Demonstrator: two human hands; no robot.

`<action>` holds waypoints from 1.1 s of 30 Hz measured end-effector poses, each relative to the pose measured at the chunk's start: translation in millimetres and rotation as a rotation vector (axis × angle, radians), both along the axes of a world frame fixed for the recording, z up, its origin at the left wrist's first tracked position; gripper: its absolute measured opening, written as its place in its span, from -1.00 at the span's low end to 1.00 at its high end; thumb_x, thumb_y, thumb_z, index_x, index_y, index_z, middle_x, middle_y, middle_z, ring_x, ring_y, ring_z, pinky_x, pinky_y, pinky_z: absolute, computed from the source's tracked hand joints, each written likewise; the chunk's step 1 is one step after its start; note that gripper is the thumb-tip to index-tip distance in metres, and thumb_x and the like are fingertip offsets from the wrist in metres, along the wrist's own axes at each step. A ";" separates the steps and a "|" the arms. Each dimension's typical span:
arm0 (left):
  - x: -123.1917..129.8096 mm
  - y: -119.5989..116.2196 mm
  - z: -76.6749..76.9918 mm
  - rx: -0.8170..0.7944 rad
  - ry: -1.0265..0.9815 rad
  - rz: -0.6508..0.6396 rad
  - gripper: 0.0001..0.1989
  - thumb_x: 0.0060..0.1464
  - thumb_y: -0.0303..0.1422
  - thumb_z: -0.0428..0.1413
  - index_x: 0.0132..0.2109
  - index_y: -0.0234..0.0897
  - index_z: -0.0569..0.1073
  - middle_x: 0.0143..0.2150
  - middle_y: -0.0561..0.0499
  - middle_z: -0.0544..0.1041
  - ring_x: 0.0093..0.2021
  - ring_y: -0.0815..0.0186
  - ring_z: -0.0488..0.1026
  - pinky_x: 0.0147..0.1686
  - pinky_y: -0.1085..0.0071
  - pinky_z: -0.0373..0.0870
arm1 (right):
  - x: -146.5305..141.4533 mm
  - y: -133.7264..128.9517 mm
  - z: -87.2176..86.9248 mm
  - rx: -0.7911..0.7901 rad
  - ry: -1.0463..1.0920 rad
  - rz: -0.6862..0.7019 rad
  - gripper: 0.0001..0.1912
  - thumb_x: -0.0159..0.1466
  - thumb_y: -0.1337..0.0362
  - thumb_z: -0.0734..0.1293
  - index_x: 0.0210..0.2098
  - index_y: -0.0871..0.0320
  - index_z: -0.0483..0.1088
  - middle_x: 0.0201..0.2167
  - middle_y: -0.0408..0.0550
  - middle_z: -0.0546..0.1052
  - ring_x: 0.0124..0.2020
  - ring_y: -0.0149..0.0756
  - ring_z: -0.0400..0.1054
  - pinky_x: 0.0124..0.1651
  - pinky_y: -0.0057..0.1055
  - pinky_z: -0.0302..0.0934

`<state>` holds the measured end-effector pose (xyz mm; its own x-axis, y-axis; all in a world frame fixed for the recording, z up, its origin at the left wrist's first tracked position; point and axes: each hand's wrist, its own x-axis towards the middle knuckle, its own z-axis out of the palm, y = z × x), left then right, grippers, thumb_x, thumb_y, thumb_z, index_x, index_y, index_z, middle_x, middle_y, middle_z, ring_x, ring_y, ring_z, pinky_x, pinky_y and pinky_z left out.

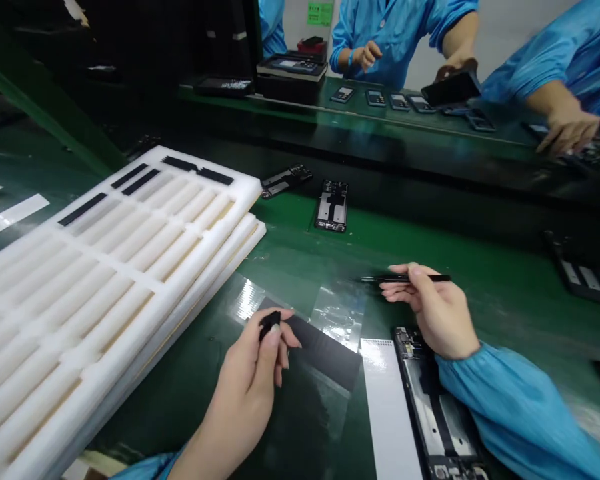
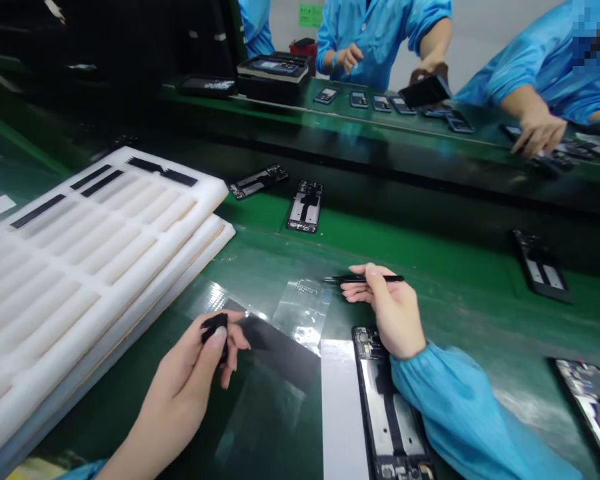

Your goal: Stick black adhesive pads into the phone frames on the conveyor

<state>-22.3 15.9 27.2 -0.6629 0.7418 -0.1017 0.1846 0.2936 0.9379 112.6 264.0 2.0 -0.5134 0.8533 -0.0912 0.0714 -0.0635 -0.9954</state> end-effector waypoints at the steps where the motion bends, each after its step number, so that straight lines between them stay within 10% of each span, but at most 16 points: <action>1: -3.7 4.9 -2.9 -0.074 0.261 -0.124 -0.72 0.42 -0.39 -0.22 0.14 -0.24 0.28 -0.21 0.01 0.52 -0.40 0.42 0.45 -0.40 0.50 0.47 | -0.8 5.8 -6.0 -0.011 -0.006 0.009 -0.56 0.24 -0.09 0.44 -0.29 0.23 0.54 -0.49 0.06 0.65 -0.49 -0.27 0.56 -0.43 -0.43 0.49; 4: -7.8 26.8 -9.2 -0.218 0.834 -0.381 -0.53 0.28 -0.64 -0.24 0.24 -0.31 0.28 0.03 -0.16 0.56 -0.10 0.26 0.53 -0.17 0.33 0.52 | -1.0 7.2 -13.7 -0.005 -0.005 0.055 -0.53 0.26 -0.10 0.42 -0.29 0.24 0.52 -0.49 0.07 0.66 -0.50 -0.28 0.56 -0.43 -0.42 0.49; 13: -5.2 65.1 -19.8 -0.448 1.353 -0.542 -0.36 0.04 -0.77 -0.11 0.23 -0.40 0.42 0.33 -0.13 0.39 -0.21 0.07 0.47 -0.37 0.15 0.42 | -11.9 -9.5 -7.0 0.050 -0.029 0.267 -0.54 0.34 -0.11 0.33 -0.28 0.21 0.54 -0.43 0.02 0.67 -0.41 -0.26 0.59 -0.30 -0.36 0.51; 33: -17.6 66.6 -28.4 -0.371 1.171 -0.628 -0.31 0.02 -0.74 -0.12 0.30 -0.35 0.36 0.27 -0.23 0.45 -0.21 0.03 0.51 -0.37 0.09 0.49 | -8.8 -9.5 -18.0 0.180 -0.085 0.313 -0.57 0.44 0.07 0.26 -0.48 0.14 0.50 -0.28 0.00 0.67 -0.30 -0.29 0.61 -0.22 -0.45 0.53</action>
